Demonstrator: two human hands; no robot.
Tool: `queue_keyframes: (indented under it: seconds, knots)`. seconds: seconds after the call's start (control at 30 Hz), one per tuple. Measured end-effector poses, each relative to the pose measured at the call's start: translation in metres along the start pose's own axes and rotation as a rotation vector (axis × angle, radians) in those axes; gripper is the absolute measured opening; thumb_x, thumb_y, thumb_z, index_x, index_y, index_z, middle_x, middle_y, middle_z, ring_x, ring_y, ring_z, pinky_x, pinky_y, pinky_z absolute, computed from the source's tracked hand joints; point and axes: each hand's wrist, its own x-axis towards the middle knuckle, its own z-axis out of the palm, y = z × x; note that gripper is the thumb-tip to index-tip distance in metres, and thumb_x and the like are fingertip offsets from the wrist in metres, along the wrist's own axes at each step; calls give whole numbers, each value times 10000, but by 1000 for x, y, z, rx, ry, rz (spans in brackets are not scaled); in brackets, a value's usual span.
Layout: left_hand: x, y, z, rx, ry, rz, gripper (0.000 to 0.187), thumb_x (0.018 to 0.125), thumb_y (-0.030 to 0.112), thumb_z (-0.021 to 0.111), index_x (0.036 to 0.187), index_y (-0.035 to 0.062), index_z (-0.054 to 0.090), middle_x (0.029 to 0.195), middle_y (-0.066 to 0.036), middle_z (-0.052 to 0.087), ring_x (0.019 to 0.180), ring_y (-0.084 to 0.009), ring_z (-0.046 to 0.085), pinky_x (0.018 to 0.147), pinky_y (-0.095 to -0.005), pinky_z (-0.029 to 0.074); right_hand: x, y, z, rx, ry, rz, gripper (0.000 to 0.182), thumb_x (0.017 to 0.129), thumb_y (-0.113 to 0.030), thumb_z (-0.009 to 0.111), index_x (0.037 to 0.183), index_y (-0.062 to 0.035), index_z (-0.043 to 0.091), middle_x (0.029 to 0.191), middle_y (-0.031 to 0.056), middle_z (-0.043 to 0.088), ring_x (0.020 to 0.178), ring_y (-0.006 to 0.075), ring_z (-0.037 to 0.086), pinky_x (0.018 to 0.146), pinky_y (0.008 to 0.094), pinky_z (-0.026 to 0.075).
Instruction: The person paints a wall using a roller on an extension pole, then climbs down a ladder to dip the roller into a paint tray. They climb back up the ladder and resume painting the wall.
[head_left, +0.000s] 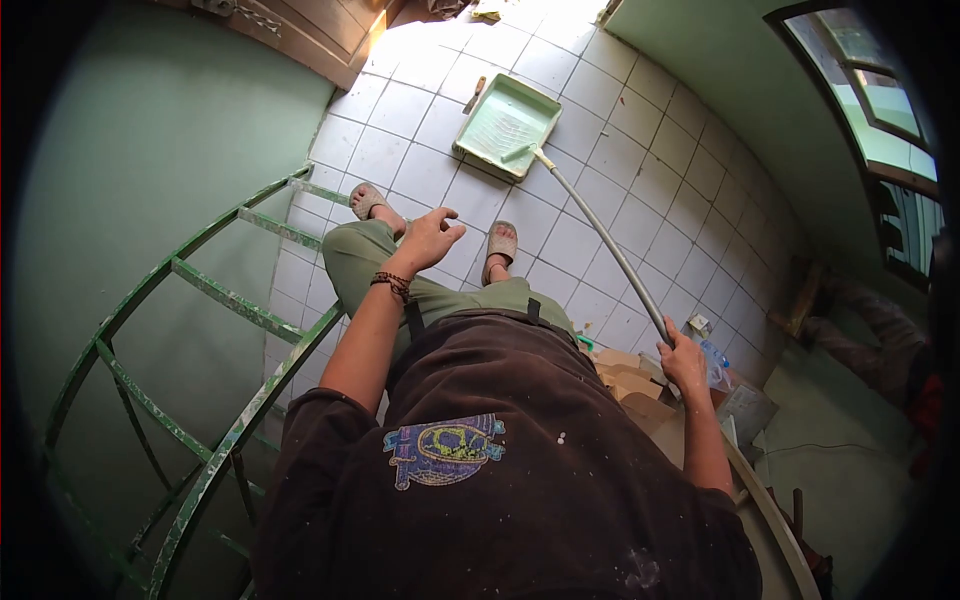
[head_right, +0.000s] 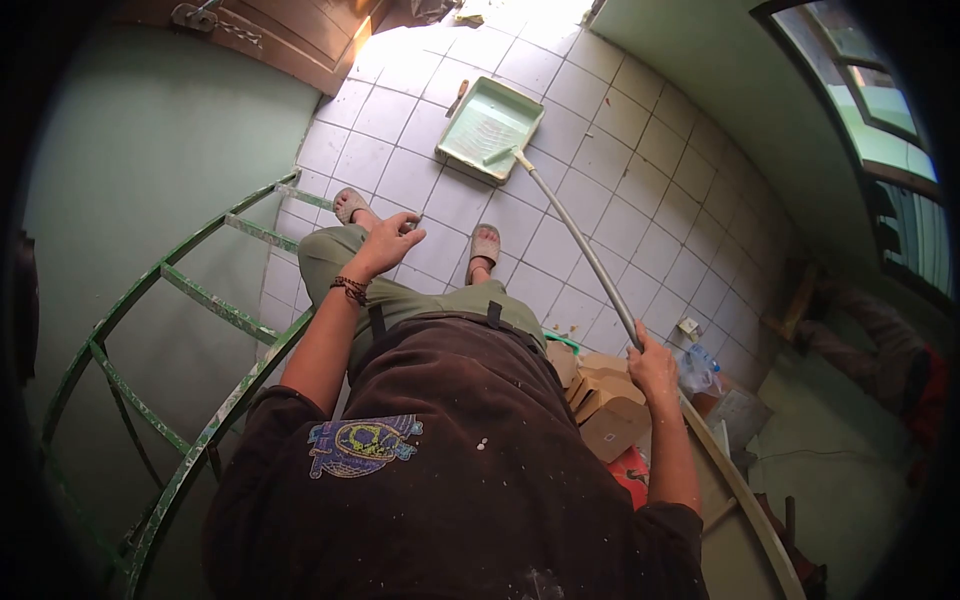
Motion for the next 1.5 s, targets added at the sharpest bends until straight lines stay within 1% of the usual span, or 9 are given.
queue_keyframes:
  seconds: [0.4, 0.53, 0.73, 0.83, 0.87, 1.13, 1.33, 1.43, 1.5]
  knots:
    - [-20, -1, 4, -57, -2, 4, 486, 801, 353, 597, 1155, 23, 559, 1037, -200, 625, 980, -303, 600, 847, -363, 468, 25, -36, 66, 248, -34, -220, 617, 825, -216, 528, 1395, -128, 307, 1113, 277, 558, 1028, 423, 542, 903, 442, 426]
    - [-25, 3, -13, -89, 62, -12, 488, 802, 355, 599, 1155, 20, 558, 1031, -205, 627, 971, -301, 606, 845, -356, 473, -1, -48, 47, 405, -214, -53, 622, 811, -195, 534, 1392, -123, 324, 1155, 259, 554, 1049, 395, 553, 923, 401, 417]
    - [-46, -4, -28, -219, 199, 0, 480, 788, 341, 603, 1137, 15, 561, 991, -190, 636, 923, -289, 611, 819, -354, 478, 46, -42, 40, 224, -59, -362, 609, 807, -101, 553, 1377, -91, 342, 774, 150, 606, 563, 198, 555, 504, 359, 472]
    - [-58, -1, -33, -273, 282, 40, 462, 789, 335, 601, 1115, 10, 568, 972, -190, 639, 917, -299, 616, 821, -354, 477, 95, -6, 44, 240, -209, -432, 652, 778, -109, 582, 1346, 57, 308, 1168, 267, 550, 1056, 302, 571, 887, 356, 432]
    - [-59, -3, -32, -323, 316, 31, 457, 789, 334, 601, 1108, 9, 571, 963, -188, 639, 912, -300, 617, 821, -355, 476, 102, 7, 52, 269, -27, -618, 487, 788, -171, 614, 1194, 72, 498, 1006, 264, 623, 928, 300, 630, 814, 357, 466]
    - [-60, -22, -26, -500, 414, 2, 421, 780, 345, 618, 1037, 12, 605, 999, -186, 630, 938, -297, 609, 838, -360, 465, 79, 20, 38, 273, -77, -538, 421, 777, -202, 636, 1103, 47, 542, 911, 207, 622, 849, 253, 605, 753, 341, 462]
    - [-16, 12, -17, -488, 213, -92, 491, 777, 400, 612, 1021, -26, 608, 997, -195, 633, 961, -286, 601, 852, -361, 460, 72, 29, 46, 351, -55, -545, 376, 769, -226, 653, 1035, 29, 574, 840, 165, 621, 790, 218, 586, 708, 329, 458]
    - [-1, 48, -22, -507, 230, 19, 744, 782, 519, 612, 1173, -100, 472, 1024, -204, 599, 922, -258, 605, 818, -333, 469, 70, 29, 53, 396, -52, -563, 356, 765, -238, 661, 1001, 20, 590, 805, 144, 620, 761, 200, 577, 685, 323, 456]
    - [-37, 85, -54, -886, 98, 201, 692, 854, 432, 577, 1277, -53, 321, 958, -145, 574, 917, -212, 598, 796, -337, 481, 73, 27, 61, 433, -54, -594, 344, 763, -246, 667, 978, 14, 601, 781, 130, 620, 741, 188, 571, 670, 319, 455]
